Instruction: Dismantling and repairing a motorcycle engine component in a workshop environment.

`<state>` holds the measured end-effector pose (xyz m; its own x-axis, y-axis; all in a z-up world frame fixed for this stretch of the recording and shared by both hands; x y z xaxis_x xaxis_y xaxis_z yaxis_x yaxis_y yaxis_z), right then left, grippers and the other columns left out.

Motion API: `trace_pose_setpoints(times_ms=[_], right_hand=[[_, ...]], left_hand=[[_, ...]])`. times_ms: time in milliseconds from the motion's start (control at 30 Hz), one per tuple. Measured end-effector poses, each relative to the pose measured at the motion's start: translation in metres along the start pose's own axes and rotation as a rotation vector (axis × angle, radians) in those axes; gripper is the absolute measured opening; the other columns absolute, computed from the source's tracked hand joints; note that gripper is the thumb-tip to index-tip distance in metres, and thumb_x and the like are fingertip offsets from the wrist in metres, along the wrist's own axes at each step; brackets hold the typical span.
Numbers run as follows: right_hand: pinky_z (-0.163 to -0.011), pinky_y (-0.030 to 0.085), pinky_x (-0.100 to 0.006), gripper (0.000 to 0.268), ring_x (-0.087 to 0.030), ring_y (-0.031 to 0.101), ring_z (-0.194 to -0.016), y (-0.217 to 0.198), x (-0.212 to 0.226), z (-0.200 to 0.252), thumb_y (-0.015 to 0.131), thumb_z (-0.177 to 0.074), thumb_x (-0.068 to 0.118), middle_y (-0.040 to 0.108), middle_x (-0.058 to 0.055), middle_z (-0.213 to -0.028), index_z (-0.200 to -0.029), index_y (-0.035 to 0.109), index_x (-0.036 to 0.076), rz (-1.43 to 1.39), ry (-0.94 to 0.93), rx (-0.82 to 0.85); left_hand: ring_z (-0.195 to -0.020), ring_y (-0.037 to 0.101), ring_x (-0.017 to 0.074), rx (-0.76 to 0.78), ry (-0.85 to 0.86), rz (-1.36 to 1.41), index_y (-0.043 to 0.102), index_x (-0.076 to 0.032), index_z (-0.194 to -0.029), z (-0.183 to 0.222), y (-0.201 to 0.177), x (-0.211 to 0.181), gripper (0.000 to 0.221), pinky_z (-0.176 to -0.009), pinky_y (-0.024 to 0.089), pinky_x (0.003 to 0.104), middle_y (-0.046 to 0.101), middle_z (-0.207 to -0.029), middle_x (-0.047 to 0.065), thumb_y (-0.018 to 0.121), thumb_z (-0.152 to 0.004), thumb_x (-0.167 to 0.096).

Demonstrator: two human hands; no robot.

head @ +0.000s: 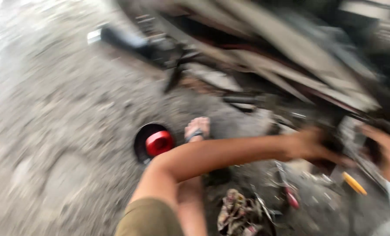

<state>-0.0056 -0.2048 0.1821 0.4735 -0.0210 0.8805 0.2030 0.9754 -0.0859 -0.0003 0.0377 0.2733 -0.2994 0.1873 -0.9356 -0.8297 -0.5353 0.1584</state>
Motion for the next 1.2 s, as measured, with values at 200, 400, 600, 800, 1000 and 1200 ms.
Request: trace_pose_setpoints(times_ms=[200,400,600,800,1000,1200], right_hand=[[-0.053,0.040,-0.030,0.008,-0.016,0.054,-0.062,0.028,0.032,0.051,0.073,-0.092,0.006,0.066,-0.007,-0.085,-0.099,0.069,0.003,-0.231,0.113,-0.034],[-0.059,0.048,-0.028,0.014,-0.020,0.063,-0.071,0.034,0.062,0.069,0.075,-0.090,0.008,0.068,-0.012,-0.088,-0.100,0.069,-0.001,-0.323,0.071,0.021],[-0.038,0.049,-0.032,0.023,-0.024,0.062,-0.052,0.036,0.053,0.061,0.087,-0.083,0.008,0.063,-0.017,-0.071,-0.087,0.068,-0.006,-0.310,-0.006,0.019],[-0.048,0.049,-0.032,0.017,-0.029,0.063,-0.062,0.042,0.076,0.071,0.078,-0.090,0.009,0.066,-0.017,-0.082,-0.099,0.071,-0.004,-0.338,0.065,0.067],[-0.056,0.050,-0.037,0.018,-0.033,0.063,-0.065,0.039,0.052,0.052,0.077,-0.090,0.008,0.067,-0.023,-0.085,-0.100,0.072,-0.006,-0.297,0.074,0.149],[-0.073,0.047,-0.033,0.018,-0.023,0.063,-0.081,0.036,0.072,0.068,0.063,-0.095,0.001,0.074,-0.018,-0.098,-0.107,0.072,-0.007,-0.410,0.136,0.182]], left_hand=[[-0.075,0.058,0.0155,0.097,-0.041,0.326,0.063,-0.004,-0.108,-0.018,0.008,0.022,0.033,-0.062,0.052,0.033,0.063,-0.094,0.006,0.077,-0.084,-0.020],[-0.066,0.071,0.0275,0.010,-0.063,0.355,0.061,0.009,-0.099,-0.016,0.019,-0.014,0.038,-0.057,0.066,0.039,0.067,-0.080,0.016,0.085,-0.077,-0.009],[-0.080,0.076,0.0272,-0.007,-0.052,0.351,0.061,0.007,-0.105,-0.007,0.025,-0.031,0.040,-0.066,0.065,0.039,0.072,-0.088,0.017,0.084,-0.086,-0.020],[-0.068,0.076,0.0279,0.011,-0.073,0.364,0.068,0.008,-0.094,-0.016,0.012,-0.025,0.034,-0.058,0.066,0.037,0.073,-0.080,0.019,0.089,-0.078,-0.012],[-0.073,0.075,0.0290,0.042,-0.057,0.384,0.065,0.009,-0.101,-0.016,0.007,-0.025,0.040,-0.064,0.065,0.041,0.071,-0.084,0.021,0.088,-0.081,-0.017],[-0.075,0.070,0.0226,0.083,-0.135,0.422,0.066,0.005,-0.110,-0.020,0.008,-0.006,0.031,-0.070,0.066,0.036,0.070,-0.091,0.013,0.079,-0.084,-0.005]])
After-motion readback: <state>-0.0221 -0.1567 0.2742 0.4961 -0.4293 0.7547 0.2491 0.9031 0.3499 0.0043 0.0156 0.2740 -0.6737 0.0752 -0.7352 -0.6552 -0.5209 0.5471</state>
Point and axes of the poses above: each hand's wrist, its own z-axis away from the middle knuckle, its own y-axis out of the palm, x = y × z, the point moved 4 cm from there along -z, towards the middle knuckle
